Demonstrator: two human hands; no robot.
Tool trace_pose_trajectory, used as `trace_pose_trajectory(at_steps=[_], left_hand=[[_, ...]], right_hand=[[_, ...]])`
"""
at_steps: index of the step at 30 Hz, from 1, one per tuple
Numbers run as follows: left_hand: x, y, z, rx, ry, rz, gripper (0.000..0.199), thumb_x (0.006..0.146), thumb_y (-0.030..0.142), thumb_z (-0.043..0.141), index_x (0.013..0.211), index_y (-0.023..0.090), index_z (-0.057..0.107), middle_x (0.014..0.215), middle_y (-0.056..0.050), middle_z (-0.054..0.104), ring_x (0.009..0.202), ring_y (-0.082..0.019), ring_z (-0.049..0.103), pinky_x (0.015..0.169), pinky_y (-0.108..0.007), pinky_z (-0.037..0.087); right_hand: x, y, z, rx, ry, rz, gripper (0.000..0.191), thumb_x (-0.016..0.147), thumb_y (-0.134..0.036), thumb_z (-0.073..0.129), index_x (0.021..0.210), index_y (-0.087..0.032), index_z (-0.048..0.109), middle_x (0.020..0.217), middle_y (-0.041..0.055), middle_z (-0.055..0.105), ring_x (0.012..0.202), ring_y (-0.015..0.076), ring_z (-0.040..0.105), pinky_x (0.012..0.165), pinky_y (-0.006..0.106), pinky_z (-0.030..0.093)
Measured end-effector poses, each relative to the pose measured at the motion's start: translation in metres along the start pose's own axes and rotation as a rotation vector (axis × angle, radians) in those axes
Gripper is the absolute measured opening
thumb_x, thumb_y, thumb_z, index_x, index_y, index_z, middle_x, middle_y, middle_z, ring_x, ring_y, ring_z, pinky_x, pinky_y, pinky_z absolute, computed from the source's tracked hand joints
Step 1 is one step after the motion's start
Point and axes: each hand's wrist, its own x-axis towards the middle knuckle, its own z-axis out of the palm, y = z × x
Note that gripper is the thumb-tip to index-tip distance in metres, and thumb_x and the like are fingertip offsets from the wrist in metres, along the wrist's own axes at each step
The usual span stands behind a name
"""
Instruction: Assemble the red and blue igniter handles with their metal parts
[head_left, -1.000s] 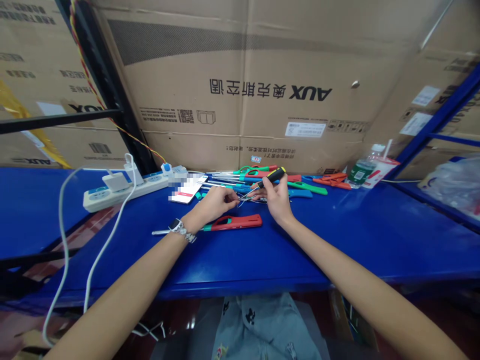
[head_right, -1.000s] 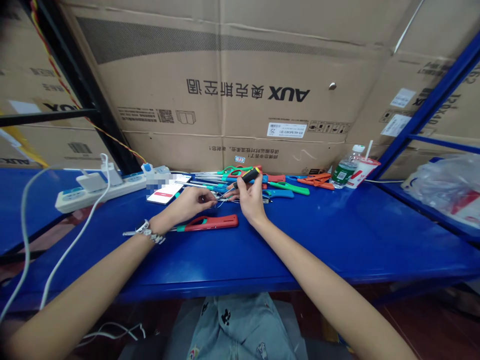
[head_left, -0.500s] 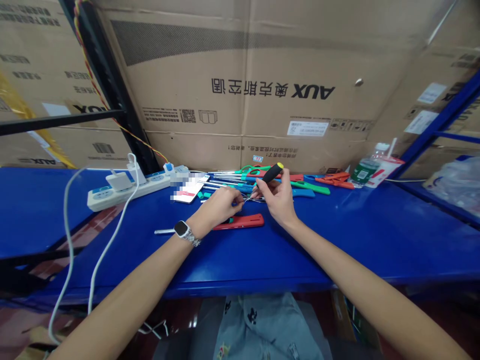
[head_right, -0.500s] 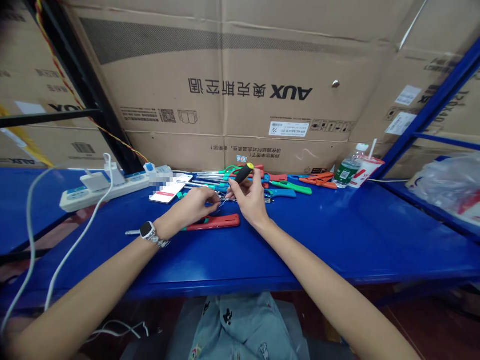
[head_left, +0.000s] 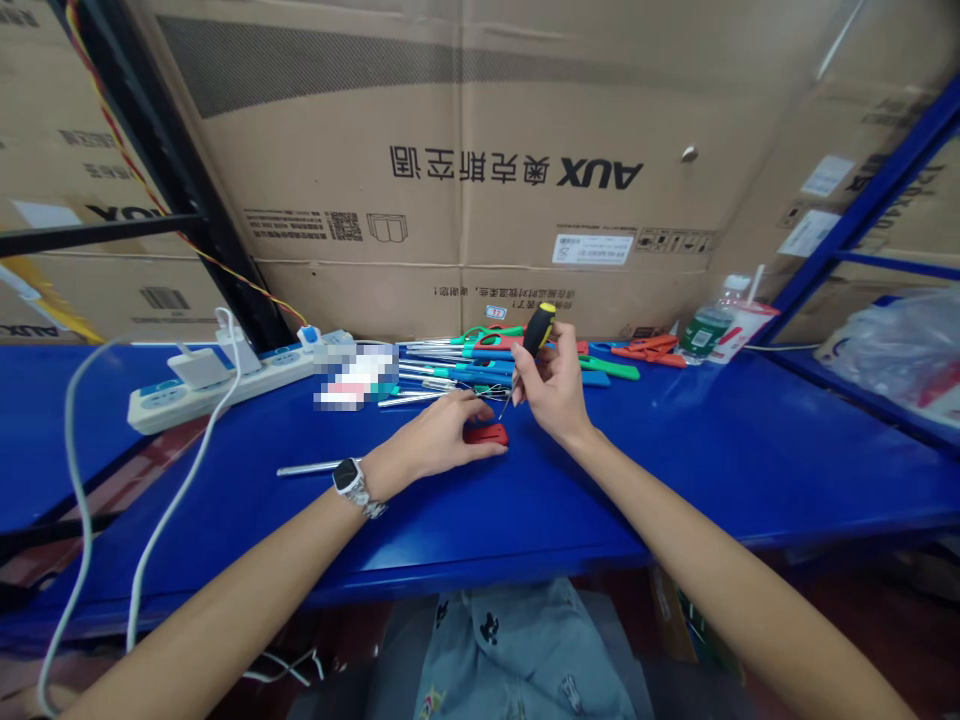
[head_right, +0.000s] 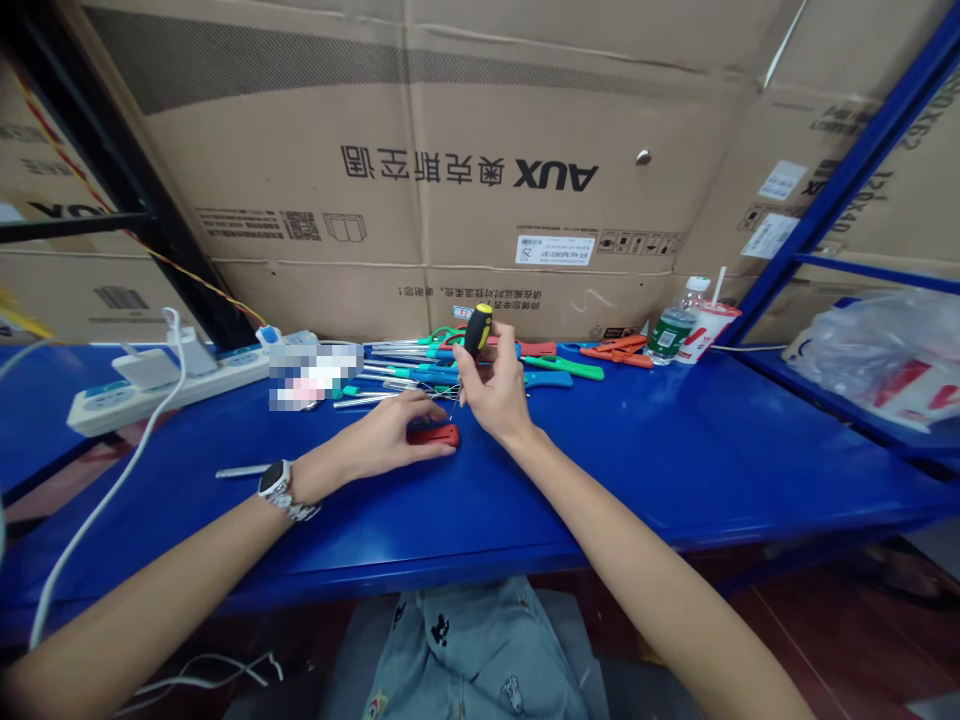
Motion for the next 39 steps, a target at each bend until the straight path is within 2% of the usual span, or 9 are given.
trace_pose_trajectory(at_steps=[4, 9, 14, 20, 25, 28, 31, 35, 39], left_hand=[[0.0, -0.003, 0.003, -0.07, -0.06, -0.036, 0.03, 0.095, 0.046, 0.066, 0.095, 0.017, 0.072, 0.095, -0.01, 0.073, 0.083, -0.022, 0.067, 0.074, -0.037, 0.054], [0.001, -0.007, 0.008, -0.108, -0.01, -0.074, 0.024, 0.091, 0.041, 0.071, 0.093, 0.017, 0.069, 0.091, -0.008, 0.072, 0.079, -0.02, 0.065, 0.071, -0.034, 0.052], [0.0, -0.012, 0.011, -0.114, 0.024, -0.072, 0.022, 0.088, 0.039, 0.073, 0.091, 0.018, 0.066, 0.088, -0.006, 0.069, 0.078, -0.019, 0.064, 0.07, -0.033, 0.052], [0.002, -0.013, 0.012, -0.145, 0.006, -0.101, 0.023, 0.087, 0.039, 0.074, 0.087, 0.019, 0.063, 0.086, -0.006, 0.069, 0.078, -0.02, 0.064, 0.07, -0.034, 0.051], [0.003, -0.013, 0.012, -0.154, -0.003, -0.114, 0.022, 0.087, 0.038, 0.073, 0.085, 0.019, 0.061, 0.085, -0.005, 0.068, 0.077, -0.02, 0.063, 0.07, -0.035, 0.05], [0.003, -0.013, 0.012, -0.146, 0.004, -0.115, 0.023, 0.087, 0.039, 0.072, 0.085, 0.019, 0.061, 0.084, -0.005, 0.068, 0.076, -0.02, 0.063, 0.069, -0.035, 0.05], [0.003, -0.014, 0.012, -0.156, 0.004, -0.105, 0.023, 0.087, 0.039, 0.072, 0.084, 0.019, 0.061, 0.085, -0.005, 0.068, 0.076, -0.019, 0.063, 0.069, -0.034, 0.05], [0.003, -0.014, 0.011, -0.162, 0.0, -0.105, 0.022, 0.087, 0.038, 0.074, 0.086, 0.018, 0.062, 0.086, -0.005, 0.069, 0.076, -0.019, 0.063, 0.07, -0.034, 0.051], [0.003, -0.011, 0.007, -0.123, 0.03, -0.109, 0.024, 0.089, 0.039, 0.075, 0.096, 0.017, 0.068, 0.096, -0.008, 0.071, 0.084, -0.021, 0.065, 0.076, -0.035, 0.052]], right_hand=[[-0.002, 0.004, 0.0, -0.016, -0.03, 0.008, 0.046, 0.094, -0.061, 0.061, 0.123, -0.032, 0.04, 0.082, -0.0001, 0.066, 0.045, 0.013, 0.056, 0.041, 0.031, 0.047], [-0.004, 0.009, 0.003, -0.033, -0.063, -0.011, 0.042, 0.095, -0.057, 0.061, 0.122, -0.031, 0.042, 0.089, 0.0015, 0.069, 0.046, 0.0133, 0.057, 0.042, 0.032, 0.048], [-0.004, 0.014, 0.004, -0.064, -0.083, -0.046, 0.041, 0.096, -0.056, 0.062, 0.123, -0.032, 0.044, 0.086, 0.0003, 0.068, 0.049, 0.0148, 0.058, 0.048, 0.034, 0.052], [-0.004, 0.014, 0.004, -0.073, -0.079, -0.077, 0.038, 0.095, -0.053, 0.064, 0.121, -0.032, 0.045, 0.084, 0.0, 0.067, 0.053, 0.0159, 0.058, 0.048, 0.034, 0.049], [-0.005, 0.011, 0.006, -0.061, -0.109, -0.049, 0.037, 0.096, -0.052, 0.063, 0.121, -0.032, 0.045, 0.077, -0.0022, 0.064, 0.05, 0.0152, 0.056, 0.046, 0.033, 0.048], [-0.005, 0.012, 0.006, -0.108, -0.121, -0.045, 0.04, 0.095, -0.052, 0.065, 0.122, -0.031, 0.045, 0.077, -0.0015, 0.065, 0.052, 0.0168, 0.06, 0.049, 0.035, 0.052], [-0.003, 0.014, 0.004, -0.063, -0.101, -0.021, 0.042, 0.095, -0.055, 0.062, 0.123, -0.032, 0.042, 0.079, -0.001, 0.067, 0.05, 0.0165, 0.061, 0.049, 0.036, 0.054], [-0.002, 0.014, 0.004, 0.017, -0.067, -0.012, 0.045, 0.092, -0.058, 0.067, 0.117, -0.031, 0.042, 0.075, -0.0031, 0.064, 0.044, 0.0144, 0.058, 0.041, 0.031, 0.048], [-0.001, 0.01, 0.006, 0.094, -0.029, 0.029, 0.047, 0.089, -0.06, 0.07, 0.109, -0.03, 0.039, 0.069, -0.0062, 0.061, 0.041, 0.013, 0.057, 0.04, 0.029, 0.047]])
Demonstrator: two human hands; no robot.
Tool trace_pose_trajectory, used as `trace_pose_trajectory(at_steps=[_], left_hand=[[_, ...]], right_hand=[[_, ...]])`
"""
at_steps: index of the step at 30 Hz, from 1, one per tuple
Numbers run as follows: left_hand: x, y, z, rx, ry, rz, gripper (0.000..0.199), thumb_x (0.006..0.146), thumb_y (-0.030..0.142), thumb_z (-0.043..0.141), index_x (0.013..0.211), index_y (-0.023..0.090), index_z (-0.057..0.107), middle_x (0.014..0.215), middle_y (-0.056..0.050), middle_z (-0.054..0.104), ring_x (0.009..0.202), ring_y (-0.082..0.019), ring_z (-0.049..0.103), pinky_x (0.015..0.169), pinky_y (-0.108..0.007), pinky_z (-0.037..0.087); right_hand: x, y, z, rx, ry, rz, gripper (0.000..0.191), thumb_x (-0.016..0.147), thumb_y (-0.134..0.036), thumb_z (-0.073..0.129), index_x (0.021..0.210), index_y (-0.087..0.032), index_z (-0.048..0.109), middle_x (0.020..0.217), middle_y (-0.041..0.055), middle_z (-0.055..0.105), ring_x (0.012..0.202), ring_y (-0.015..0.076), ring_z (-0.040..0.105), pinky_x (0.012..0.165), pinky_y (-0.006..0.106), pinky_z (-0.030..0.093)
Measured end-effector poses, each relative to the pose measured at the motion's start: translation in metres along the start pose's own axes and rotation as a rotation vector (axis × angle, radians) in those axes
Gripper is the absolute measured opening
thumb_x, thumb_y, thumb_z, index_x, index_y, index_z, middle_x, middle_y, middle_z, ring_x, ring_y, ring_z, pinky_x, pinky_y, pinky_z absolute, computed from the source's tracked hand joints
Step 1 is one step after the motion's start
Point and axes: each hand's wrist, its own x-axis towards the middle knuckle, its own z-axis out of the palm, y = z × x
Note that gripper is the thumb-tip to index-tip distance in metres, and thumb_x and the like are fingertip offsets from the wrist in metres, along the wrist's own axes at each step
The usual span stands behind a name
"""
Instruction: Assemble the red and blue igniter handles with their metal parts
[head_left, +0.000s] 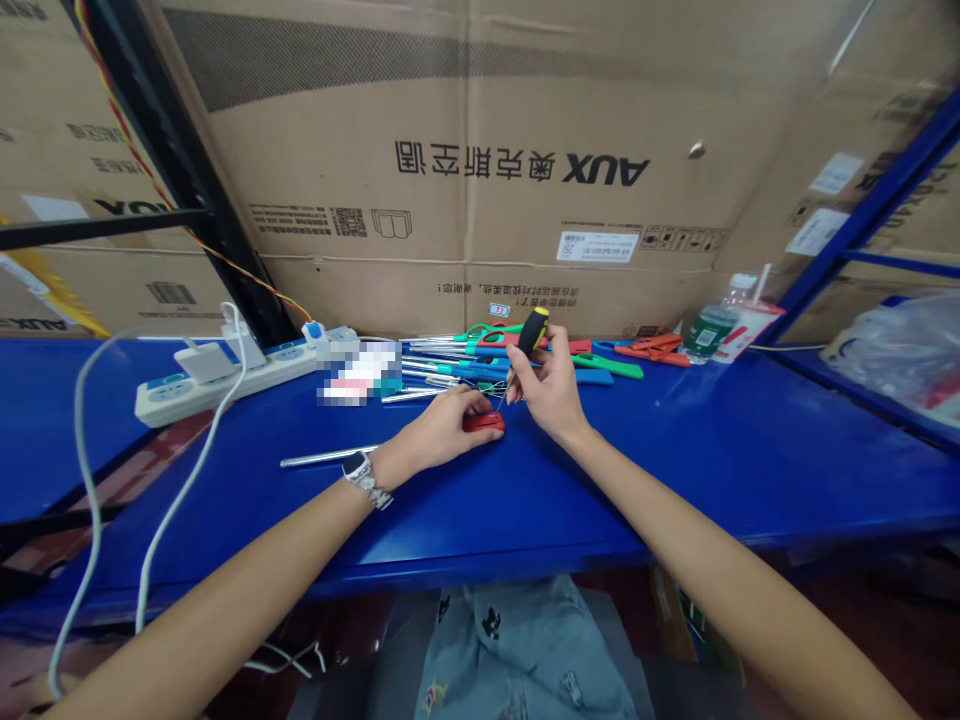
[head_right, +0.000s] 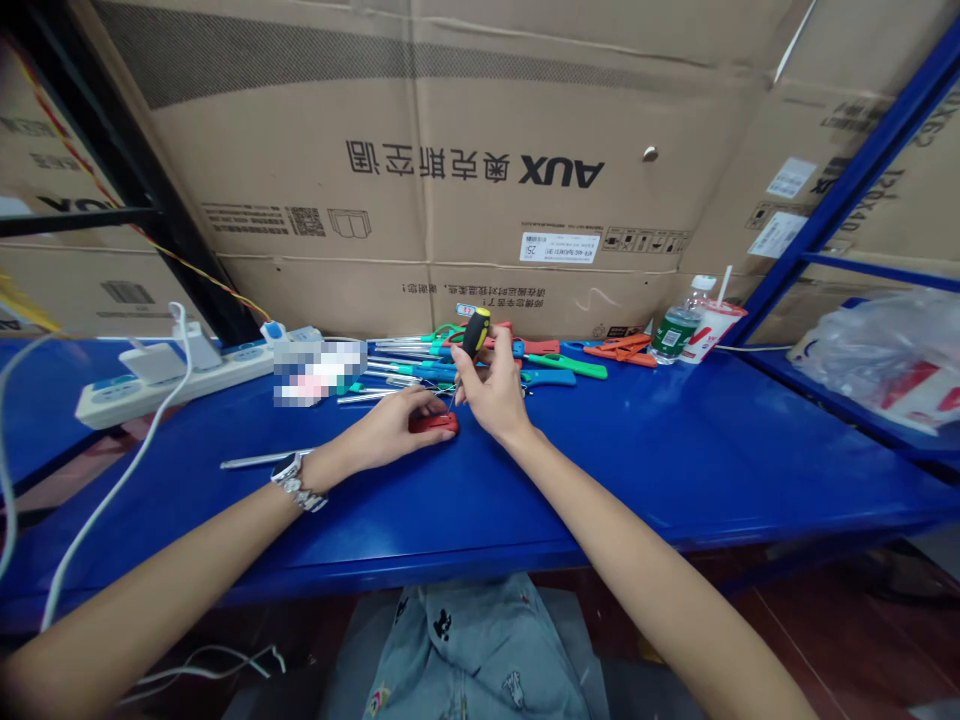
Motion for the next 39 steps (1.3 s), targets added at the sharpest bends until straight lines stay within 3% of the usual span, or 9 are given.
trace_pose_trajectory(at_steps=[4, 9, 20, 25, 30, 39], left_hand=[[0.0, 0.005, -0.005, -0.011, 0.07, 0.06, 0.021, 0.091, 0.037, 0.076, 0.101, 0.019, 0.071, 0.103, -0.007, 0.072, 0.094, -0.022, 0.066, 0.085, -0.037, 0.052], [0.001, 0.007, -0.007, 0.012, 0.098, 0.08, 0.007, 0.094, 0.025, 0.07, 0.09, 0.02, 0.073, 0.092, -0.004, 0.073, 0.087, -0.021, 0.066, 0.081, -0.035, 0.05], [0.002, 0.004, -0.01, 0.04, 0.076, 0.089, 0.025, 0.102, 0.027, 0.053, 0.093, 0.017, 0.073, 0.087, -0.007, 0.074, 0.075, -0.018, 0.065, 0.069, -0.033, 0.047], [0.003, 0.004, -0.01, -0.058, 0.122, 0.123, 0.017, 0.096, 0.023, 0.06, 0.094, 0.017, 0.075, 0.093, -0.007, 0.075, 0.083, -0.019, 0.068, 0.077, -0.034, 0.052], [0.002, 0.004, -0.009, -0.156, 0.159, 0.076, 0.006, 0.09, 0.022, 0.069, 0.092, 0.017, 0.073, 0.086, -0.005, 0.074, 0.077, -0.017, 0.067, 0.073, -0.032, 0.053], [0.001, 0.013, -0.01, 0.067, 0.154, 0.124, 0.009, 0.088, 0.014, 0.067, 0.08, 0.019, 0.066, 0.083, -0.002, 0.068, 0.077, -0.018, 0.061, 0.071, -0.032, 0.047]], right_hand=[[0.002, -0.002, 0.001, 0.038, 0.053, 0.007, 0.048, 0.088, -0.059, 0.07, 0.105, -0.03, 0.036, 0.064, -0.0088, 0.058, 0.04, 0.0133, 0.057, 0.039, 0.028, 0.046], [0.003, -0.003, 0.002, 0.078, 0.086, -0.007, 0.048, 0.088, -0.059, 0.07, 0.103, -0.03, 0.035, 0.062, -0.0093, 0.058, 0.039, 0.0135, 0.057, 0.038, 0.027, 0.045], [0.005, -0.003, -0.001, 0.058, 0.114, -0.063, 0.046, 0.091, -0.06, 0.067, 0.106, -0.03, 0.035, 0.065, -0.0063, 0.06, 0.047, 0.0171, 0.064, 0.04, 0.029, 0.048], [0.004, -0.005, 0.0, 0.105, 0.121, -0.078, 0.043, 0.091, -0.054, 0.069, 0.102, -0.03, 0.035, 0.063, -0.0085, 0.06, 0.04, 0.0132, 0.059, 0.038, 0.027, 0.046], [0.001, -0.008, 0.004, 0.094, 0.105, -0.069, 0.045, 0.09, -0.055, 0.068, 0.107, -0.03, 0.036, 0.065, -0.0084, 0.061, 0.044, 0.0147, 0.063, 0.039, 0.027, 0.048], [-0.007, -0.007, 0.01, 0.121, 0.001, -0.101, 0.042, 0.091, -0.051, 0.071, 0.105, -0.03, 0.037, 0.073, -0.0059, 0.067, 0.049, 0.0165, 0.066, 0.048, 0.033, 0.058]])
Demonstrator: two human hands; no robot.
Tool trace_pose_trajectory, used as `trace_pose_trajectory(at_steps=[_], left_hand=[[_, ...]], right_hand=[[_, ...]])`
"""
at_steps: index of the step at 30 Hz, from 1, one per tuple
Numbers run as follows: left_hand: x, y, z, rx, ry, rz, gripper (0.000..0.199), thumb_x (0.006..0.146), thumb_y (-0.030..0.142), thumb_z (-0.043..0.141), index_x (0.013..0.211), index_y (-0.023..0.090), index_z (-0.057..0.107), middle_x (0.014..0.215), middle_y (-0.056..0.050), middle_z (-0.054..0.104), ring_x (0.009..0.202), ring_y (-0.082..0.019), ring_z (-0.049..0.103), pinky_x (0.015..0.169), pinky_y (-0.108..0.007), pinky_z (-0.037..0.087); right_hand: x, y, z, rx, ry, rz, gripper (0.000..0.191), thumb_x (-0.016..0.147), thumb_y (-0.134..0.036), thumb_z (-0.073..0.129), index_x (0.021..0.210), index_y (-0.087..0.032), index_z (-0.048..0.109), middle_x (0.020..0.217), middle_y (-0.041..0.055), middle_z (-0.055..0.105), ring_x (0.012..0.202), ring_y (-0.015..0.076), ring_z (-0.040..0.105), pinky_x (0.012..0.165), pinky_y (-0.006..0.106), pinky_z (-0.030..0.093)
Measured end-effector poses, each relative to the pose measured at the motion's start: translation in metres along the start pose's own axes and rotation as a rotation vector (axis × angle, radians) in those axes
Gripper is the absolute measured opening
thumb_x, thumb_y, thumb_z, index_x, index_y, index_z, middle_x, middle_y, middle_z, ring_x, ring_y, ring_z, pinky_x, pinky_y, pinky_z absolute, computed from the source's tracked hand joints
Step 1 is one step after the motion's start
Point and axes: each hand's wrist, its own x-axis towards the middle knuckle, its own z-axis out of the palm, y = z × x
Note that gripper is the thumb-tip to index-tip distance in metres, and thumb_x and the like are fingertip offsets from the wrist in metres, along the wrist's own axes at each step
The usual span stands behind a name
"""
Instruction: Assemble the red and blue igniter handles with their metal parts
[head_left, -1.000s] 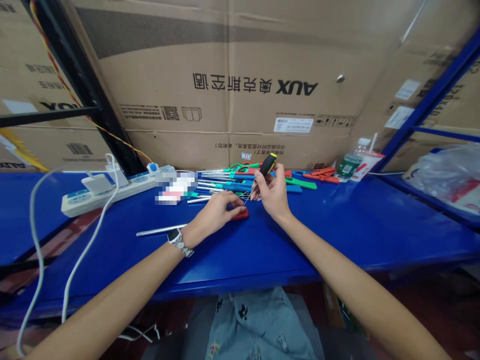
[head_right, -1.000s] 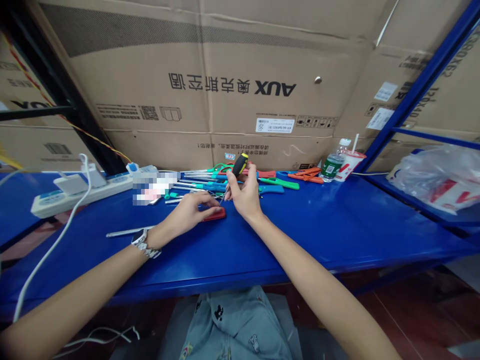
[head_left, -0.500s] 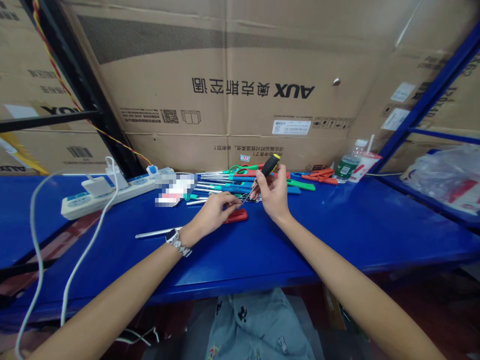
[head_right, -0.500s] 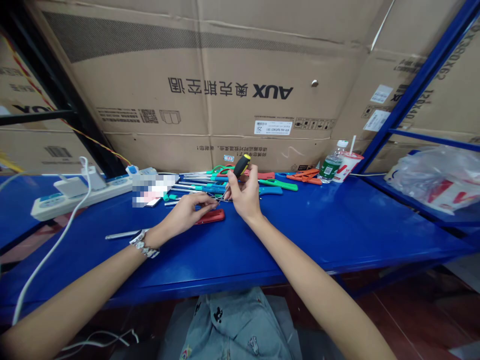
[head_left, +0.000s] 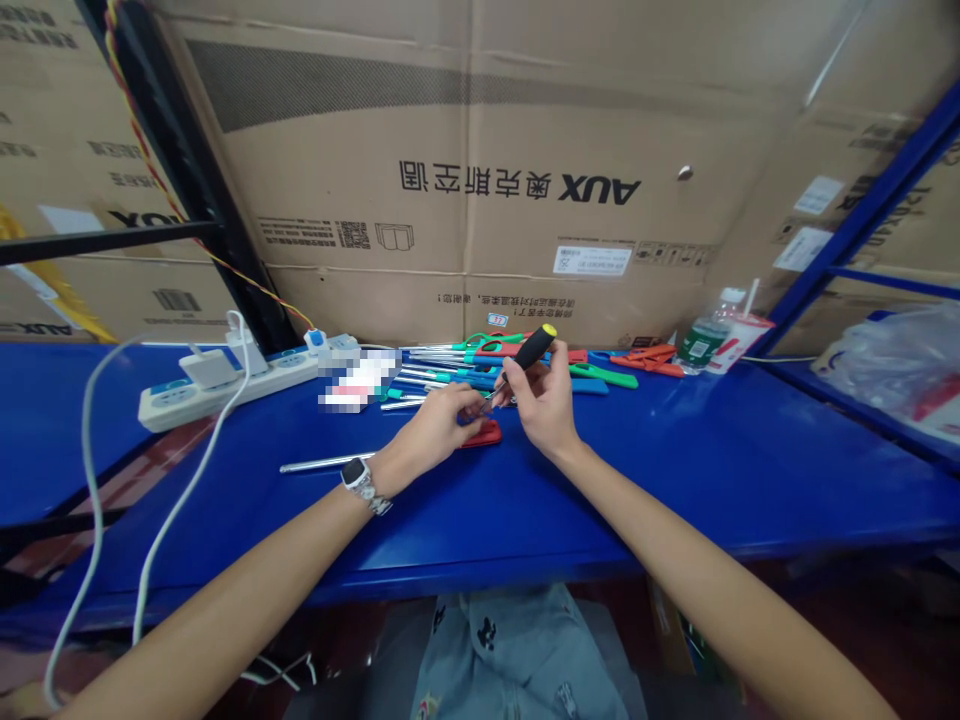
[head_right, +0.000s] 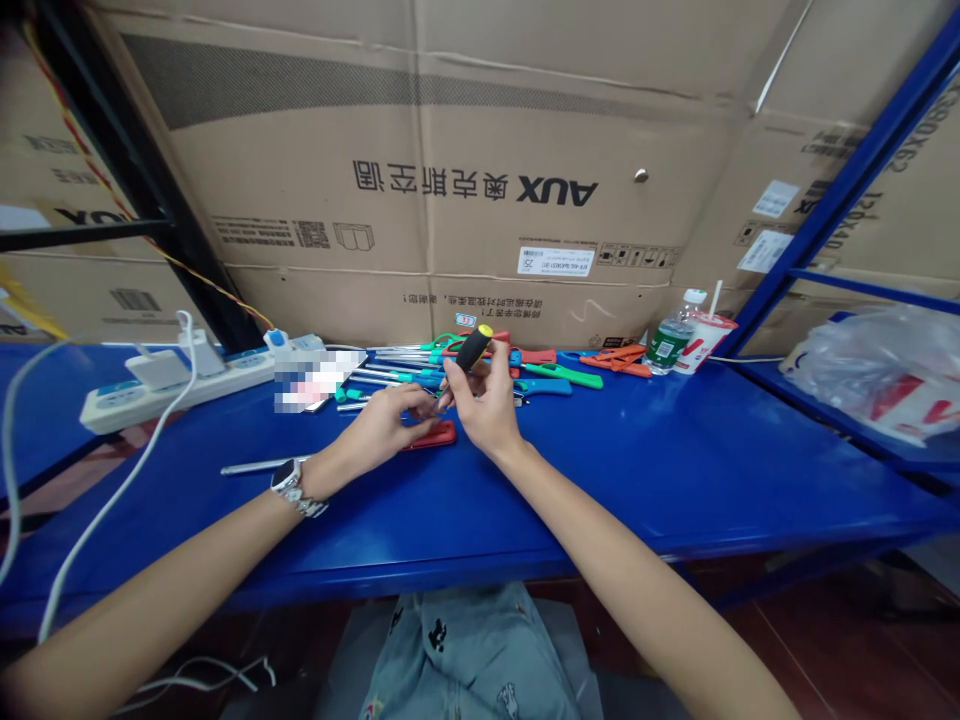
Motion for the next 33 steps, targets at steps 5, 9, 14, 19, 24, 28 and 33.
trace_pose_trajectory(at_steps=[5, 9, 14, 19, 24, 28, 33], left_hand=[[0.0, -0.0004, 0.0009, 0.029, 0.017, -0.006, 0.008, 0.086, 0.011, 0.067, 0.085, 0.019, 0.065, 0.081, -0.002, 0.067, 0.077, -0.018, 0.059, 0.07, -0.031, 0.046], [-0.0002, -0.0017, 0.0001, 0.048, 0.021, 0.009, 0.008, 0.088, 0.013, 0.066, 0.082, 0.019, 0.067, 0.085, -0.004, 0.07, 0.08, -0.02, 0.061, 0.073, -0.033, 0.047], [-0.0007, -0.0042, -0.001, 0.034, 0.021, -0.016, 0.008, 0.09, 0.018, 0.066, 0.083, 0.02, 0.071, 0.083, -0.004, 0.07, 0.079, -0.02, 0.062, 0.072, -0.033, 0.046], [-0.0021, -0.0075, 0.0004, 0.112, 0.005, 0.012, 0.014, 0.091, 0.019, 0.063, 0.077, 0.019, 0.065, 0.084, -0.006, 0.067, 0.085, -0.023, 0.06, 0.076, -0.036, 0.047], [-0.0021, -0.0086, 0.0006, 0.2, -0.008, 0.055, 0.016, 0.091, 0.021, 0.06, 0.075, 0.019, 0.06, 0.083, -0.006, 0.063, 0.086, -0.024, 0.057, 0.077, -0.037, 0.047], [-0.0016, -0.0059, -0.0014, 0.209, -0.003, 0.036, 0.016, 0.088, 0.019, 0.063, 0.073, 0.02, 0.058, 0.08, -0.005, 0.062, 0.083, -0.023, 0.057, 0.076, -0.036, 0.046], [-0.0014, -0.004, -0.0032, 0.185, -0.024, 0.016, 0.017, 0.088, 0.019, 0.064, 0.072, 0.02, 0.057, 0.08, -0.005, 0.063, 0.082, -0.023, 0.056, 0.075, -0.036, 0.046]], right_hand=[[-0.0022, 0.0036, -0.0029, -0.061, -0.049, -0.032, 0.04, 0.091, -0.05, 0.071, 0.106, -0.03, 0.041, 0.08, -0.002, 0.07, 0.057, 0.0187, 0.07, 0.055, 0.036, 0.06], [-0.0031, 0.003, -0.0038, -0.097, -0.054, -0.036, 0.038, 0.092, -0.05, 0.07, 0.108, -0.03, 0.042, 0.079, -0.0024, 0.068, 0.059, 0.0192, 0.07, 0.058, 0.039, 0.061], [-0.004, 0.001, -0.0026, -0.111, -0.038, -0.025, 0.04, 0.092, -0.053, 0.069, 0.109, -0.031, 0.042, 0.08, -0.0014, 0.067, 0.06, 0.0203, 0.069, 0.061, 0.043, 0.063], [-0.004, 0.0001, -0.001, -0.091, -0.034, -0.025, 0.04, 0.092, -0.054, 0.069, 0.109, -0.031, 0.042, 0.078, -0.0022, 0.067, 0.06, 0.0201, 0.069, 0.059, 0.041, 0.062], [-0.0029, -0.0019, -0.0005, -0.093, -0.03, -0.023, 0.039, 0.092, -0.052, 0.07, 0.108, -0.031, 0.042, 0.077, -0.002, 0.067, 0.058, 0.02, 0.068, 0.06, 0.042, 0.062], [-0.002, -0.0026, -0.0014, -0.091, -0.007, -0.023, 0.039, 0.091, -0.052, 0.07, 0.107, -0.03, 0.041, 0.078, -0.0011, 0.067, 0.058, 0.0207, 0.068, 0.057, 0.041, 0.06], [-0.0016, -0.0042, -0.0017, -0.104, 0.025, -0.017, 0.037, 0.092, -0.054, 0.067, 0.105, -0.031, 0.041, 0.076, -0.002, 0.066, 0.06, 0.0211, 0.068, 0.057, 0.041, 0.06]])
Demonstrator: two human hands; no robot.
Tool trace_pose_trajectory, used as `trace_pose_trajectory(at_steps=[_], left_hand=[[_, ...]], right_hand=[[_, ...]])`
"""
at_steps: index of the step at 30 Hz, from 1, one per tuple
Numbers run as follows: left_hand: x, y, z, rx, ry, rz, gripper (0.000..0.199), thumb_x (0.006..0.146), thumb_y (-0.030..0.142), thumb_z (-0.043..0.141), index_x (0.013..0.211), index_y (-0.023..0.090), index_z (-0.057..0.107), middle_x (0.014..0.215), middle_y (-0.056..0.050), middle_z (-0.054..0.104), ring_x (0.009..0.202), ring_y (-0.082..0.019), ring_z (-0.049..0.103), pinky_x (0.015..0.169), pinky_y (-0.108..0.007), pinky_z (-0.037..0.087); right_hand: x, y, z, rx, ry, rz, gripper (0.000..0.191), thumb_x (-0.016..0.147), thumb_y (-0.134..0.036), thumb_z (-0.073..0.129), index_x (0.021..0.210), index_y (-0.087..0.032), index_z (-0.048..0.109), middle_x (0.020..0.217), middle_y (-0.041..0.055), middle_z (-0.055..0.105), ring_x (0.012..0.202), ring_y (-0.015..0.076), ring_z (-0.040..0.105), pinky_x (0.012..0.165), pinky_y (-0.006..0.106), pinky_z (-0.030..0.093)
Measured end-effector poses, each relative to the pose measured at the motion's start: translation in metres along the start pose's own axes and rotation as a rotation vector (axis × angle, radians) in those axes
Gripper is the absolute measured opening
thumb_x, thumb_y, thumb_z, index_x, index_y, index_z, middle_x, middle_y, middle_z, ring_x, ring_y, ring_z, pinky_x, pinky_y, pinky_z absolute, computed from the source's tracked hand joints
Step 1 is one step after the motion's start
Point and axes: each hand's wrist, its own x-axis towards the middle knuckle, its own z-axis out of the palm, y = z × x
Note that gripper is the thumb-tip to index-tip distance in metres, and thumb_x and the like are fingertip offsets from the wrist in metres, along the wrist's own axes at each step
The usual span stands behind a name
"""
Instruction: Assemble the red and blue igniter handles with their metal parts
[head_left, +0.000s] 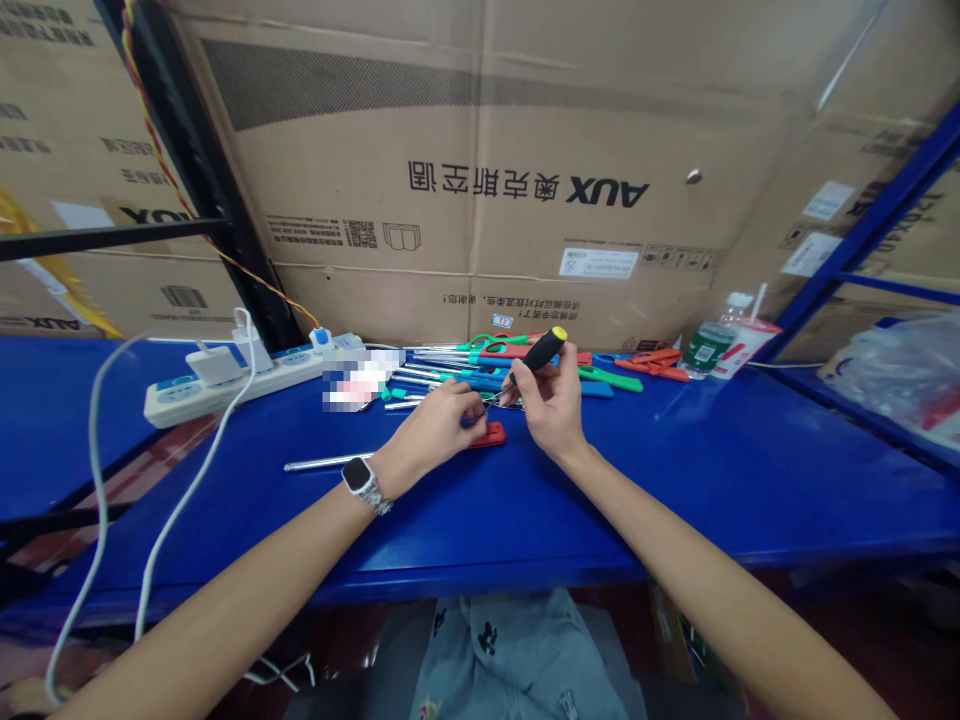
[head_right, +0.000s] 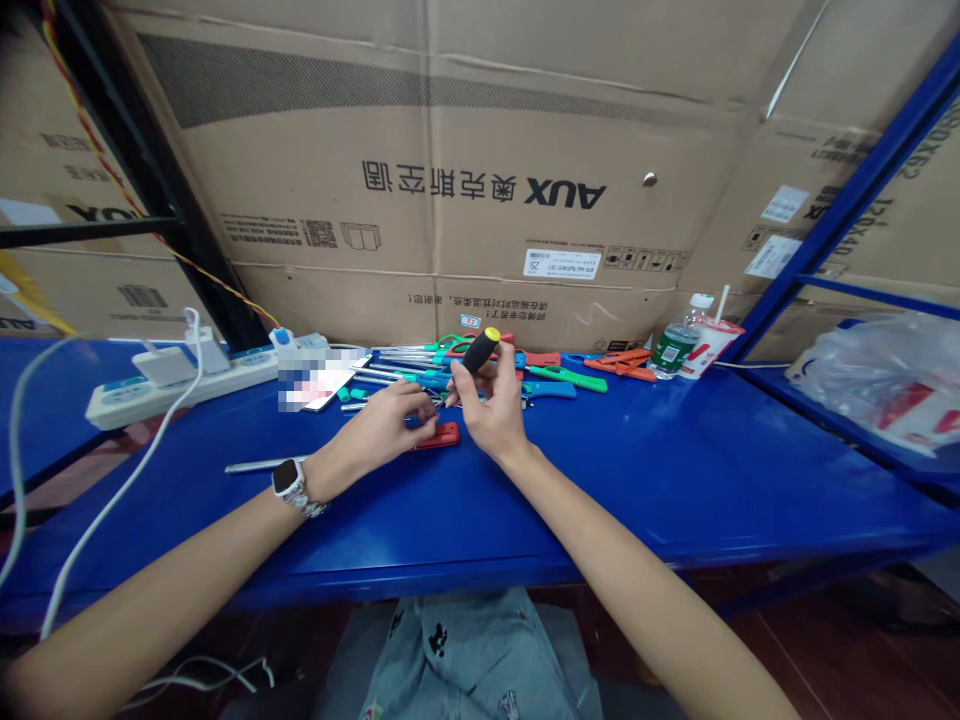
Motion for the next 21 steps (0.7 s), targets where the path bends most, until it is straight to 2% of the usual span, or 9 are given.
trace_pose_trajectory(at_steps=[4, 10, 14, 21], left_hand=[[0.0002, 0.0002, -0.0006, -0.021, 0.008, -0.003, 0.018, 0.089, 0.02, 0.063, 0.072, 0.02, 0.058, 0.078, -0.004, 0.062, 0.08, -0.022, 0.057, 0.075, -0.036, 0.046], [-0.0006, 0.0007, 0.0004, -0.024, 0.024, 0.022, 0.017, 0.09, 0.018, 0.062, 0.073, 0.02, 0.06, 0.078, -0.004, 0.062, 0.079, -0.021, 0.057, 0.075, -0.036, 0.048], [-0.0006, 0.0003, 0.0001, -0.034, 0.015, 0.014, 0.017, 0.091, 0.019, 0.061, 0.073, 0.02, 0.06, 0.078, -0.004, 0.062, 0.078, -0.02, 0.057, 0.073, -0.036, 0.048], [0.0004, -0.0007, -0.0003, -0.045, 0.006, 0.014, 0.016, 0.089, 0.019, 0.061, 0.072, 0.021, 0.061, 0.077, -0.004, 0.061, 0.079, -0.021, 0.056, 0.075, -0.037, 0.048]], right_hand=[[0.0015, 0.0001, -0.0009, 0.004, 0.037, -0.025, 0.036, 0.093, -0.053, 0.066, 0.105, -0.031, 0.04, 0.074, -0.0029, 0.065, 0.057, 0.0195, 0.067, 0.054, 0.039, 0.059], [0.0032, 0.0022, -0.0015, 0.02, 0.02, 0.001, 0.038, 0.091, -0.053, 0.07, 0.103, -0.03, 0.041, 0.072, -0.0038, 0.064, 0.051, 0.0182, 0.065, 0.051, 0.038, 0.057], [0.0028, 0.0004, -0.0018, 0.039, 0.065, -0.031, 0.036, 0.093, -0.051, 0.067, 0.103, -0.03, 0.04, 0.073, -0.0037, 0.065, 0.053, 0.0187, 0.067, 0.051, 0.037, 0.058], [0.0026, 0.0032, -0.001, -0.014, 0.03, 0.009, 0.041, 0.092, -0.06, 0.065, 0.107, -0.031, 0.041, 0.073, -0.0022, 0.064, 0.06, 0.0221, 0.07, 0.053, 0.039, 0.059]])
